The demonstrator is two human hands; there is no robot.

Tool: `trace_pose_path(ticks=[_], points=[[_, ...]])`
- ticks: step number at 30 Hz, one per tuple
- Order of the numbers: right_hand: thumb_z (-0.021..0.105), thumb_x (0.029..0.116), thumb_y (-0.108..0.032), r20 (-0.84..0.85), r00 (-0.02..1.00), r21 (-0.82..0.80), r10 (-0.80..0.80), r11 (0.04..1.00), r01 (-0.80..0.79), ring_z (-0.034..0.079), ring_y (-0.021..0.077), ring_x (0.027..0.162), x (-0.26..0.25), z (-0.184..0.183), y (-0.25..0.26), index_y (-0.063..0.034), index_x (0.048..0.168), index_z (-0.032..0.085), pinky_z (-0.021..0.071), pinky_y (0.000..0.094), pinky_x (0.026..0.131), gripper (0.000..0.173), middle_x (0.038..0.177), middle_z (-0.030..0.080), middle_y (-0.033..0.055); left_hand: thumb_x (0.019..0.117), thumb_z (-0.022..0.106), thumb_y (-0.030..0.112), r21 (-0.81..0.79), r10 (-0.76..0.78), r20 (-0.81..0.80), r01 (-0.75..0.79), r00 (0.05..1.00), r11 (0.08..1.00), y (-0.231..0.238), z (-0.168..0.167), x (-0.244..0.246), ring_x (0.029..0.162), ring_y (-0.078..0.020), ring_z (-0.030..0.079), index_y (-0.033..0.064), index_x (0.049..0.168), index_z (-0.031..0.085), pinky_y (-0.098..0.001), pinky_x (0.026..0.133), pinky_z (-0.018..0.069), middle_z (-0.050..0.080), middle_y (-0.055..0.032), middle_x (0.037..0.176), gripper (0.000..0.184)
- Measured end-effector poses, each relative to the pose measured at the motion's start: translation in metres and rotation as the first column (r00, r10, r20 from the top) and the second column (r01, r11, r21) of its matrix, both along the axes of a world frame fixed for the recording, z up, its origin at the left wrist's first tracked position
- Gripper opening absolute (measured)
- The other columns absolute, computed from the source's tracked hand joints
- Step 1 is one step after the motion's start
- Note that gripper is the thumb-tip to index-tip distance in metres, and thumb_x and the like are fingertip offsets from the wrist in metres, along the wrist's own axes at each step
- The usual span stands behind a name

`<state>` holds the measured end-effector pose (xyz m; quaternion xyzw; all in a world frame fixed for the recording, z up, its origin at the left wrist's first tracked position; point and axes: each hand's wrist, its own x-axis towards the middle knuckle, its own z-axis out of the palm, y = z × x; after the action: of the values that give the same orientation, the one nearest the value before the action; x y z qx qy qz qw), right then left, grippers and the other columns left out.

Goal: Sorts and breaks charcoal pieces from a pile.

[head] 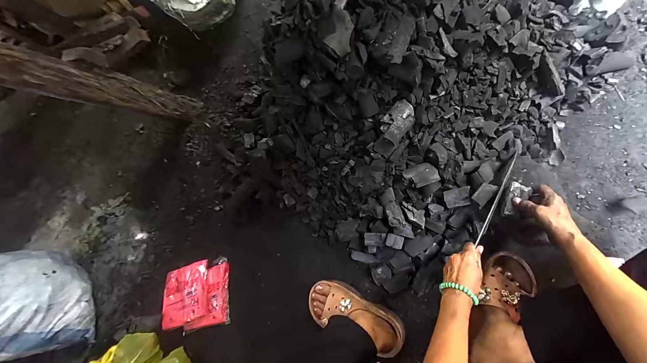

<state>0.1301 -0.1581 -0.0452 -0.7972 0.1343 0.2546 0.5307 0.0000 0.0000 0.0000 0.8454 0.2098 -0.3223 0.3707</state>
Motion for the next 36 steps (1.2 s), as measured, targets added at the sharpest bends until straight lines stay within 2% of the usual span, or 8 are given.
trace_pose_path(ticks=[6, 11, 15, 18, 23, 26, 29, 36], points=[[0.067, 0.1006, -0.014, 0.126, 0.946, -0.054, 0.3, 0.954, -0.295, 0.068, 0.0441, 0.103, -0.016, -0.004, 0.053, -0.001, 0.148, 0.043, 0.0531, 0.0622, 0.092, 0.055, 0.119, 0.065, 0.0307, 0.1103, 0.045, 0.02, -0.02, 0.524, 0.425, -0.571, 0.738, 0.821, 0.016, -0.002, -0.025, 0.089, -0.0412, 0.07, -0.0112, 0.126, 0.061, -0.0556, 0.087, 0.0545, 0.07, -0.0284, 0.094, 0.039], [0.071, 0.0987, -0.028, 0.293, 0.723, -0.195, 0.626, 0.779, -0.596, 0.064, 0.0441, 0.117, 0.005, 0.035, 0.097, -0.0025, 0.149, 0.05, 0.0471, 0.0647, 0.102, 0.06, 0.133, 0.063, 0.0275, 0.1121, 0.039, 0.019, -0.039, 0.706, 0.369, -0.749, 0.604, 0.661, 0.048, -0.018, -0.04, 0.079, -0.0348, 0.066, -0.0109, 0.129, 0.058, -0.0502, 0.081, 0.0543, 0.067, -0.0255, 0.09, 0.039], [0.056, 0.1066, -0.017, 0.499, 0.59, -0.373, 0.635, 0.772, -0.514, 0.062, 0.0491, 0.115, 0.023, 0.048, 0.144, 0.004, 0.132, 0.063, 0.0482, 0.0643, 0.098, 0.034, 0.125, 0.061, 0.0318, 0.1127, 0.037, 0.021, -0.067, 0.761, 0.327, -0.789, 0.56, 0.61, 0.05, -0.031, -0.05, 0.069, -0.0288, 0.062, -0.0111, 0.126, 0.059, -0.0445, 0.073, 0.0548, 0.063, -0.0204, 0.081, 0.04], [0.055, 0.1048, -0.019, 0.27, 0.539, -0.463, 0.798, 0.598, -0.654, 0.061, 0.0489, 0.12, 0.037, 0.056, 0.178, -0.0064, 0.145, 0.056, 0.0491, 0.0657, 0.097, 0.043, 0.143, 0.054, 0.0284, 0.1128, 0.037, 0.02, -0.101, 0.788, 0.31, -0.806, 0.531, 0.583, 0.049, -0.031, -0.051, 0.064, -0.0248, 0.059, -0.0099, 0.123, 0.06, -0.041, 0.068, 0.0539, 0.06, -0.0168, 0.077, 0.039], [0.08, 0.0868, -0.031, -0.235, 0.299, -0.489, 0.925, 0.153, -0.859, 0.045, 0.0547, 0.136, 0.037, 0.077, 0.216, -0.0203, 0.158, 0.043, 0.0385, 0.0751, 0.103, 0.081, 0.162, 0.034, 0.0262, 0.1122, 0.038, 0.02, -0.098, 0.746, 0.393, -0.783, 0.537, 0.615, 0.051, -0.026, -0.054, 0.066, -0.0272, 0.06, -0.0107, 0.119, 0.062, -0.0442, 0.069, 0.0538, 0.061, -0.0181, 0.077, 0.039], [0.081, 0.0871, -0.028, -0.118, 0.346, -0.476, 0.931, 0.253, -0.842, 0.054, 0.0533, 0.127, 0.031, 0.077, 0.207, -0.0153, 0.15, 0.053, 0.0461, 0.0711, 0.098, 0.07, 0.156, 0.039, 0.0288, 0.1131, 0.035, 0.023, -0.115, 0.76, 0.368, -0.785, 0.536, 0.609, 0.055, -0.019, -0.053, 0.066, -0.0265, 0.059, -0.0098, 0.121, 0.06, -0.0439, 0.068, 0.053, 0.06, -0.0177, 0.079, 0.041], [0.079, 0.0914, -0.024, 0.128, 0.409, -0.248, 0.904, 0.428, -0.869, 0.048, 0.0479, 0.137, 0.058, 0.083, 0.158, -0.007, 0.151, 0.05, 0.0358, 0.0639, 0.114, 0.069, 0.148, 0.049, 0.0311, 0.1138, 0.033, 0.026, -0.144, 0.779, 0.333, -0.788, 0.531, 0.598, 0.049, -0.017, -0.049, 0.061, -0.0218, 0.054, -0.0083, 0.122, 0.058, -0.0394, 0.06, 0.0507, 0.056, -0.0141, 0.076, 0.043], [0.068, 0.0999, -0.014, 0.224, 0.761, -0.356, 0.608, 0.779, -0.517, 0.056, 0.0435, 0.13, 0.142, 0.14, -0.11, 0.0003, 0.144, 0.055, 0.0404, 0.0606, 0.111, 0.048, 0.14, 0.058, 0.0268, 0.1132, 0.036, 0.023, 0.007, 0.581, 0.43, -0.646, 0.691, 0.763, 0.037, -0.025, -0.059, 0.061, -0.0246, 0.056, -0.011, 0.126, 0.058, -0.0435, 0.062, 0.0513, 0.059, -0.0185, 0.077, 0.042]])
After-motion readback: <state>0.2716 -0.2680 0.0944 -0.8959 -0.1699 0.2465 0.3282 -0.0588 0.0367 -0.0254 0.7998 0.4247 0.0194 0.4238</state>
